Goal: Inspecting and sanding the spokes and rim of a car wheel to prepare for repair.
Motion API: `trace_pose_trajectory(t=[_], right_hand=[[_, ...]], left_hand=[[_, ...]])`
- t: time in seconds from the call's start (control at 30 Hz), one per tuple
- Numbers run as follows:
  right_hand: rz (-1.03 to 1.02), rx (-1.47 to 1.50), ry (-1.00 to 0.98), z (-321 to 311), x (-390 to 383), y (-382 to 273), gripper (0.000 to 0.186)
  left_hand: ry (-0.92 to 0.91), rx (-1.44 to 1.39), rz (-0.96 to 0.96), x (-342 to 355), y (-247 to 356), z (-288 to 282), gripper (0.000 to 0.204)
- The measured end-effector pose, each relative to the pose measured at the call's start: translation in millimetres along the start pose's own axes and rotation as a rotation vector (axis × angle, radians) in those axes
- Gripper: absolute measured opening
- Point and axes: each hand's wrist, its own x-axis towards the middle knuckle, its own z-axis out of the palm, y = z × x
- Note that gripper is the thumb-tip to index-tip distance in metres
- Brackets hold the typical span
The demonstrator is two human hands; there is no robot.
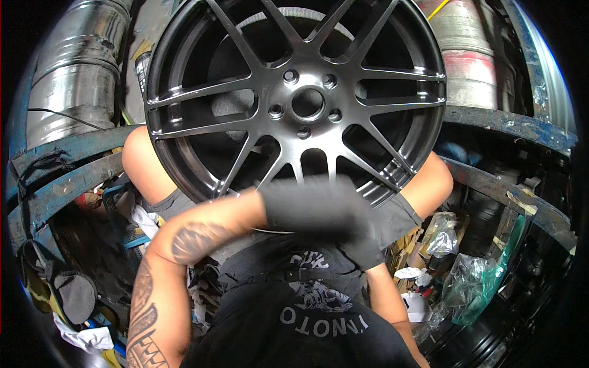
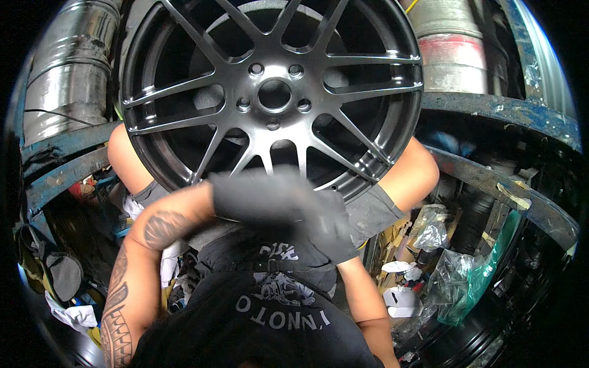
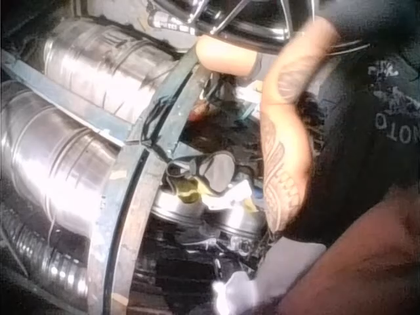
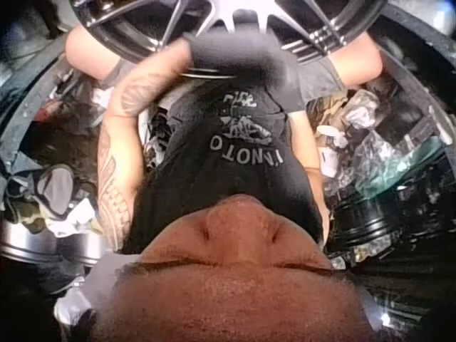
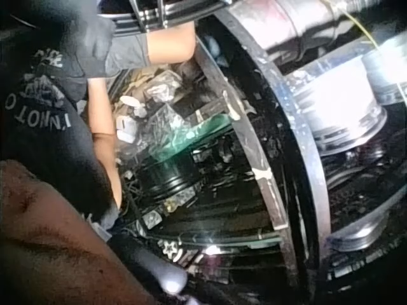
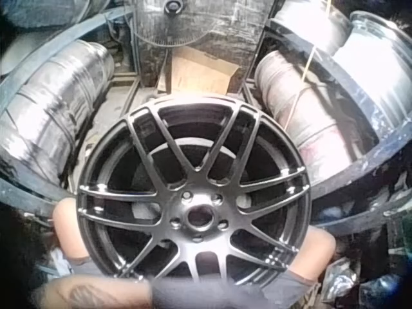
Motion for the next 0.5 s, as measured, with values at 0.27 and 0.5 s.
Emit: trace_pose_trajectory(t=[0.27, 0.5], right_hand=[[0.025, -0.177, -0.039, 7, -9, -20, 0.031], [-0.033, -0.287, -0.213, -12, 5, -30, 0.034]], left_hand=[[0.66, -0.006, -0.256, -22, 9, -117, 0.034], [0.462, -0.156, -0.417, -19, -6, -94, 0.033]])
